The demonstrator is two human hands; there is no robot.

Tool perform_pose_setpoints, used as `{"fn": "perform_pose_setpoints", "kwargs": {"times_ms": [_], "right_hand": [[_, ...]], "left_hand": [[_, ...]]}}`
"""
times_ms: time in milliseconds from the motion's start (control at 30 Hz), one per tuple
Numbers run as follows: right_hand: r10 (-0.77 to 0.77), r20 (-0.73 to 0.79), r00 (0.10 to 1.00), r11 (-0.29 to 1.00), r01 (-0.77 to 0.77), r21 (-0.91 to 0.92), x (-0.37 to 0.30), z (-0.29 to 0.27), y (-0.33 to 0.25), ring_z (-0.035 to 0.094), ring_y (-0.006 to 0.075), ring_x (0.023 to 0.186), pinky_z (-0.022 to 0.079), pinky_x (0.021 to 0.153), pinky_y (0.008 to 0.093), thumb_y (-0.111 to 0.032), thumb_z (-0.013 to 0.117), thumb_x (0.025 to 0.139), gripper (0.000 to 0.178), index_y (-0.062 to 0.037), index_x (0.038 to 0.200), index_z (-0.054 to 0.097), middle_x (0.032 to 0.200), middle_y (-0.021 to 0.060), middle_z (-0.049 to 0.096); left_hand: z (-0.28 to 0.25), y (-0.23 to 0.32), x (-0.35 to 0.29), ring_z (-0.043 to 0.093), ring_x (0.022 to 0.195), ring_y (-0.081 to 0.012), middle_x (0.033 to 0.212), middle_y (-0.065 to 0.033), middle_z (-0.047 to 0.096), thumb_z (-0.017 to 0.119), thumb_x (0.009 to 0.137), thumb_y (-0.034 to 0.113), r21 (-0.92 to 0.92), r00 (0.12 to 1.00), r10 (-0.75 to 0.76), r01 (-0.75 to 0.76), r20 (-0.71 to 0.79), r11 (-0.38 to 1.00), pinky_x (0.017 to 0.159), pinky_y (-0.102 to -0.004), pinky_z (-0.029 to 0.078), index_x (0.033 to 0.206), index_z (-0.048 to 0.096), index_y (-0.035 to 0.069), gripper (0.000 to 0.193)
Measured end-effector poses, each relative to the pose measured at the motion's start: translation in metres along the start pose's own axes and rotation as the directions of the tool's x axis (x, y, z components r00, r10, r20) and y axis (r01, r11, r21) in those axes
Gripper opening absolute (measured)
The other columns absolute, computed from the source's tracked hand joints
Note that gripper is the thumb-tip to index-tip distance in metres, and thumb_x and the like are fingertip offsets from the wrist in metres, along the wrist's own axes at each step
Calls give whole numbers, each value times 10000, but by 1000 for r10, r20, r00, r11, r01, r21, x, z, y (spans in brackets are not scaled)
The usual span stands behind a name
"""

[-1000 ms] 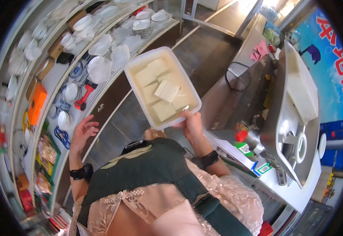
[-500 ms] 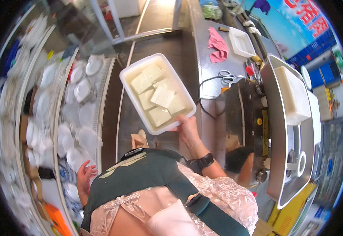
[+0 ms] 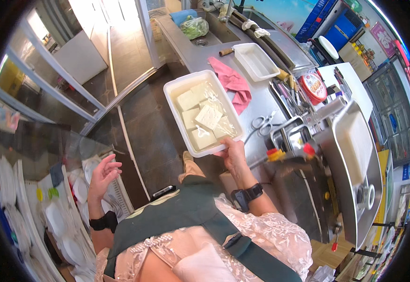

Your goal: The person carries a tray of food items, retrieves another tray of large food blocks from a refrigerator, and then rinses and places the food blocks into separate containers in a sink.

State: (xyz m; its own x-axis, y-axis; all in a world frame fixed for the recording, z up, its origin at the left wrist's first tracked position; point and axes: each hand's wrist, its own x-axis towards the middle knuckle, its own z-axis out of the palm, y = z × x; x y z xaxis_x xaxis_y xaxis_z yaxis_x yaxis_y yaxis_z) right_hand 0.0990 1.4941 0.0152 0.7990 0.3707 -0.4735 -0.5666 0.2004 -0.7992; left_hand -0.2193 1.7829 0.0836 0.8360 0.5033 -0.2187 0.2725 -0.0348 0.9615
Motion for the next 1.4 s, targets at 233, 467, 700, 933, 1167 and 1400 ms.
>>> {"fn": "perform_pose_setpoints", "kwargs": {"times_ms": [233,467,700,933,1167,1400], "right_hand": [[-61,-40,997,997,63,54,135,72,-37,670,269,676,588,441,303,0,526,792,335,151,1091,506,908,190,632],[-122,-141,982,988,133,74,255,147,-77,682,283,687,595,445,304,11,516,777,384,169,1127,494,950,213,636],[-133,-267,954,973,178,150,355,208,-89,680,292,705,603,473,336,10,516,786,369,145,1129,499,959,197,634],[-108,-417,902,968,191,161,426,252,-98,676,267,676,596,470,321,-14,533,772,356,119,1103,528,908,185,644],[-77,-550,832,976,175,128,478,269,-109,675,280,674,594,466,332,-8,519,776,358,134,1105,516,929,198,638],[-37,-644,764,986,134,103,506,273,-111,682,296,695,606,502,356,-1,517,779,348,165,1084,519,942,224,640]], "left_hand": [[-43,25,159,619,926,-163,1107,-114,623,596,876,75,-66,989,-129,134,74,989,811,-273,492,1345,422,-5,507],[-95,37,330,615,935,-152,1101,-108,621,606,874,79,-52,968,-191,202,164,978,841,-275,488,1353,415,2,521],[-114,73,576,582,999,-148,1136,-105,595,654,839,70,140,886,16,-91,464,986,884,-283,477,1366,404,34,584],[15,155,765,249,1367,-352,1459,-230,281,696,809,295,110,422,374,-771,826,628,1107,-432,239,1437,300,51,782],[155,117,855,71,1381,-498,1519,-272,49,652,737,608,523,615,91,-732,784,437,1116,-552,110,1499,137,142,1030],[196,92,908,59,1385,-500,1524,-269,45,612,692,707,541,597,-139,-574,790,615,1099,-585,138,1498,163,215,1045]]}}
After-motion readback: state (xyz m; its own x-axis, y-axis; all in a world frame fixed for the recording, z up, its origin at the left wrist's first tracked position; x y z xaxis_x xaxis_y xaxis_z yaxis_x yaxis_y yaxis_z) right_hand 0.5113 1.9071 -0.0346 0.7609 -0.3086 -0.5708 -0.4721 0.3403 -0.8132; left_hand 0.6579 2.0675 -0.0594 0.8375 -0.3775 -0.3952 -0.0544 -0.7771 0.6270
